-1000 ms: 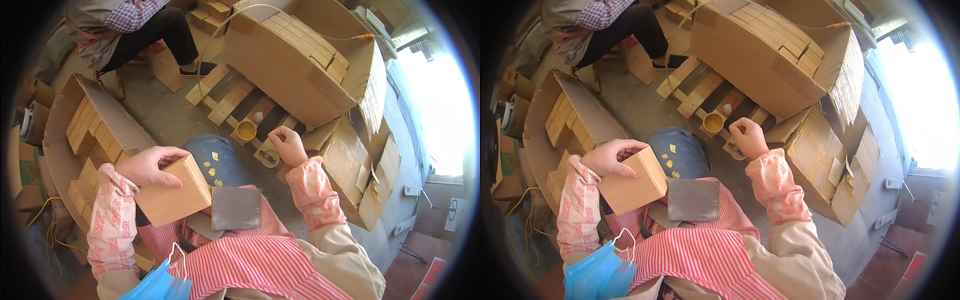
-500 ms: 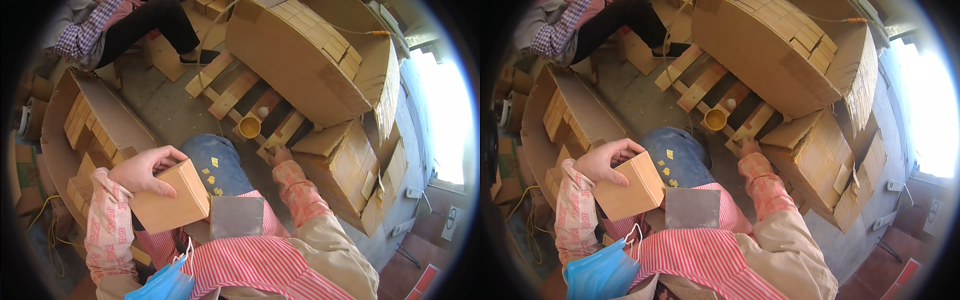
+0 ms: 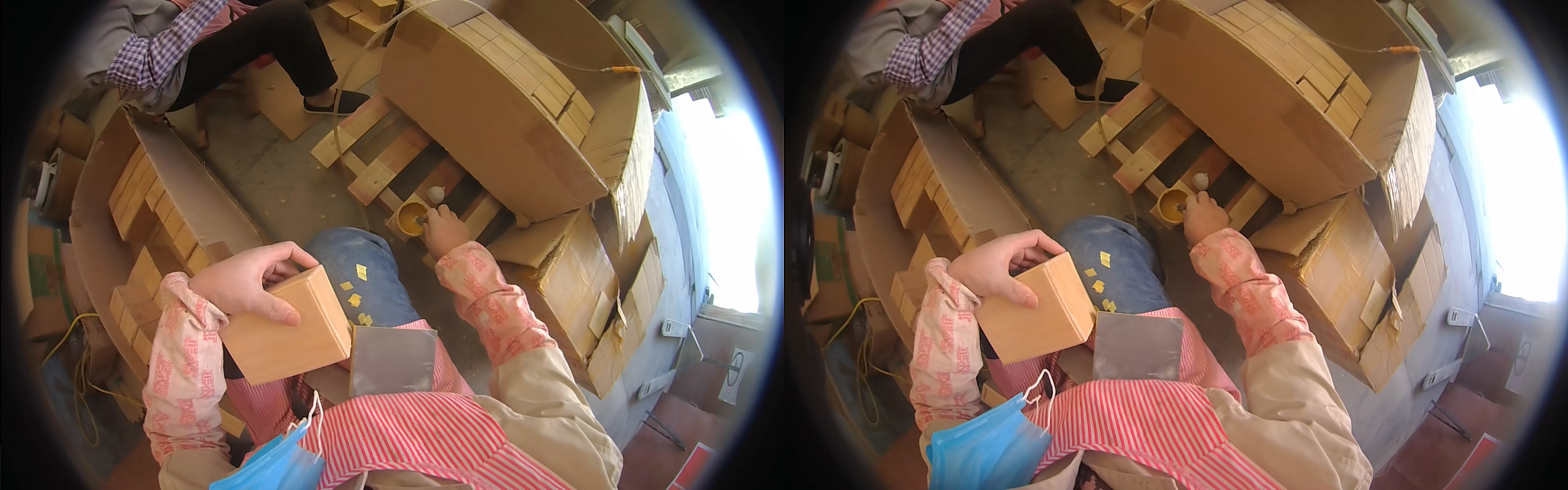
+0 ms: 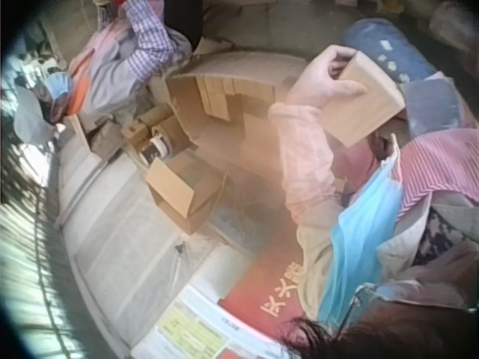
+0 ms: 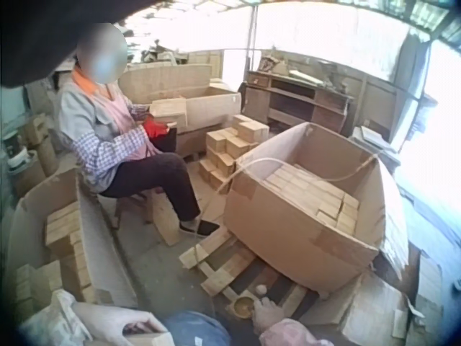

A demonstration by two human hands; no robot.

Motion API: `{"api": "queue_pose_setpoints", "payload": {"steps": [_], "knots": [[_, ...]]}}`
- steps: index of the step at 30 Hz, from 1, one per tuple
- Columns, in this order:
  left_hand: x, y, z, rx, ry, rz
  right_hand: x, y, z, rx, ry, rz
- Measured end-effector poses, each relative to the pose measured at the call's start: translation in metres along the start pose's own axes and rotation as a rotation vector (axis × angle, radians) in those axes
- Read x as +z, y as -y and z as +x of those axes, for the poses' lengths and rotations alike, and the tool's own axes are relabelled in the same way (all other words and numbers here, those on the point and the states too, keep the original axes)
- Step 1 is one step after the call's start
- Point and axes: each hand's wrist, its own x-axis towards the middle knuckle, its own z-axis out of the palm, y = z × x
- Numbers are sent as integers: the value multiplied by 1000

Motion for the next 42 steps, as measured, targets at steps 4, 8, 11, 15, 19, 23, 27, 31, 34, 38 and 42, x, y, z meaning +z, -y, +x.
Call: {"api": "queue_pose_setpoints", "payload": {"steps": [4,8,11,15,19,23,27,31,34,38,42], "knots": [[-1,2,0,23,8,24,22,7,21,18,119,-172],[-3,5,1,66,29,39,34,15,33,75,138,-166],[-4,6,2,65,35,48,35,11,37,112,152,-38],[-3,4,2,56,33,64,33,-8,35,152,120,303],[-3,4,2,67,39,42,13,-18,26,266,194,593],[-4,7,5,77,50,59,-48,5,0,167,162,930],[-6,10,6,34,38,68,-129,54,-29,-111,67,1065],[-6,9,7,33,51,102,-180,103,-45,-521,-110,840],[-3,8,6,34,37,134,-194,126,-46,-721,-209,666],[-1,8,6,58,34,131,-195,144,-45,-790,-273,575],[-2,8,6,57,31,146,-194,149,-47,-782,-267,564]]}}
